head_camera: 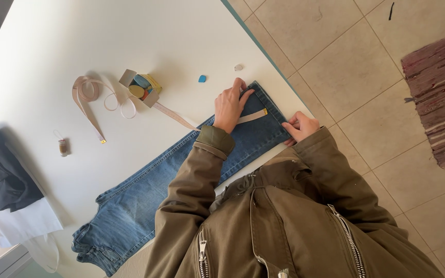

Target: The person lays a pair of blue jeans flat on a white table and smooths them out. They then use a flexible measuring tape to measure the width of the jeans at the hem, holding the tape in place with their fingers.

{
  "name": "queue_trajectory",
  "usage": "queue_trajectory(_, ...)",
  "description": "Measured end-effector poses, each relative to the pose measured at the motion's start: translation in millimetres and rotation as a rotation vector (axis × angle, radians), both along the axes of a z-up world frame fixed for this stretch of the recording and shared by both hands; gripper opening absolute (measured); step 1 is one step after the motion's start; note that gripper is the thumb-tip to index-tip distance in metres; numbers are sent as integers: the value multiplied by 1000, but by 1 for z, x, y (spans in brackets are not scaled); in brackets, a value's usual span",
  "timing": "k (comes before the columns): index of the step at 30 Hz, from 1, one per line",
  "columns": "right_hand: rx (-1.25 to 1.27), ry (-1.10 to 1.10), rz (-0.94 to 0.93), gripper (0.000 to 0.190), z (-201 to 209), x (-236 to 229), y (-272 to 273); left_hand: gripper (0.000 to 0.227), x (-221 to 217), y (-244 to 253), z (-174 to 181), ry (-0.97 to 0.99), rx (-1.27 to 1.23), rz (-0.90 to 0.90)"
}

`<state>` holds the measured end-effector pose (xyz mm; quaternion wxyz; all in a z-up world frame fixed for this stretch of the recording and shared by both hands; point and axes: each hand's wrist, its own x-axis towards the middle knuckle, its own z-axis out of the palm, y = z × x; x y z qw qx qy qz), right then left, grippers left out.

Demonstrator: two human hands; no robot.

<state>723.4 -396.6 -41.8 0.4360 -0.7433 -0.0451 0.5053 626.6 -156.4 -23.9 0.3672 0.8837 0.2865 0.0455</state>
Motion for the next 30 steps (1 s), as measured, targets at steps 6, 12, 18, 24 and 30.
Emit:
queue_trajectory(6,-166,-321,348,27,30,31,6,27,1,2,3,-38,57,8)
queue_trajectory(12,221,-425,266,13,40,19,85,28,-5,-5,-4,-61,106,35)
queue_trajectory(18,357,-924,323,20,10,-15,114,29,-34,7,7,-66,-3,64)
queue_trajectory(24,191,-1094,442,32,1,-32,105,38,-137,36,53,-23,202,12)
queue_trajectory(30,153,-1381,611,44,-70,-23,82,45,-324,31,26,-43,411,618)
